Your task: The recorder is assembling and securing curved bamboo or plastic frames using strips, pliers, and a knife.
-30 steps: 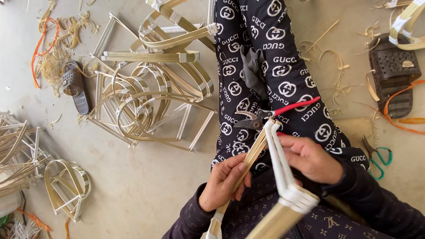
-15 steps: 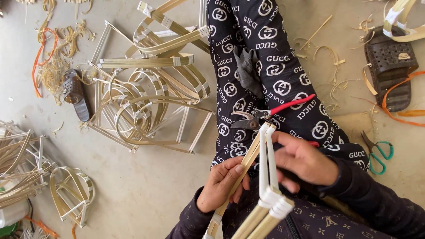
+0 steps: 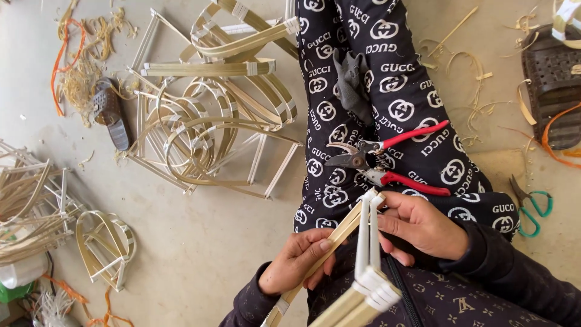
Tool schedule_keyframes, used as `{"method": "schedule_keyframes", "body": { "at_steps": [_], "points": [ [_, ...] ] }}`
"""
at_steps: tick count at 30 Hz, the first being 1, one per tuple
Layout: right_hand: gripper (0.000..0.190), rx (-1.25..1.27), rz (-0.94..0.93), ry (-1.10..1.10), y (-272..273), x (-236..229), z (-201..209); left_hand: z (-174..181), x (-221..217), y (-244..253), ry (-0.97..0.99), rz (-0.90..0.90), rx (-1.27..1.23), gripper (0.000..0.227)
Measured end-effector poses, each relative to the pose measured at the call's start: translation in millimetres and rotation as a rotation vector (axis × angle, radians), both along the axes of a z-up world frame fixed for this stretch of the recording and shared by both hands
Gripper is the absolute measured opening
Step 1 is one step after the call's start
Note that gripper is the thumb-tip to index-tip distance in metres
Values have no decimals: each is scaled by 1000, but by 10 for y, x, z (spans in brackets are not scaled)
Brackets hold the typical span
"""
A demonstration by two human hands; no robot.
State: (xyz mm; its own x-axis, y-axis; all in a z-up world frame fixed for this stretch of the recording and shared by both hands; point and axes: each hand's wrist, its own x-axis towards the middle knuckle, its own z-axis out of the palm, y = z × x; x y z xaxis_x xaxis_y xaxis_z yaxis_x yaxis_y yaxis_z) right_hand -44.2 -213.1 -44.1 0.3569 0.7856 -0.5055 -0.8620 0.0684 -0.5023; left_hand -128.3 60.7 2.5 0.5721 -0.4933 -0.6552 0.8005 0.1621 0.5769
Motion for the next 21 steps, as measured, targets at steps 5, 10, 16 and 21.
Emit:
{"method": "schedule_keyframes", "body": {
  "at_steps": [5, 10, 16, 21],
  "points": [
    [35, -128, 104, -110, 169, -96, -16, 42, 156, -165, -10, 12, 55, 38],
    [32, -123, 38, -95, 105, -147, 32, 48, 65, -188, -39, 4, 90, 40],
    [30, -24, 40, 34, -108, -190, -209, 72, -114, -46, 17, -7, 43, 40],
    [41, -96, 86, 12, 179, -79, 49, 22, 32, -128, 18, 27, 59, 38]
  ]
}}
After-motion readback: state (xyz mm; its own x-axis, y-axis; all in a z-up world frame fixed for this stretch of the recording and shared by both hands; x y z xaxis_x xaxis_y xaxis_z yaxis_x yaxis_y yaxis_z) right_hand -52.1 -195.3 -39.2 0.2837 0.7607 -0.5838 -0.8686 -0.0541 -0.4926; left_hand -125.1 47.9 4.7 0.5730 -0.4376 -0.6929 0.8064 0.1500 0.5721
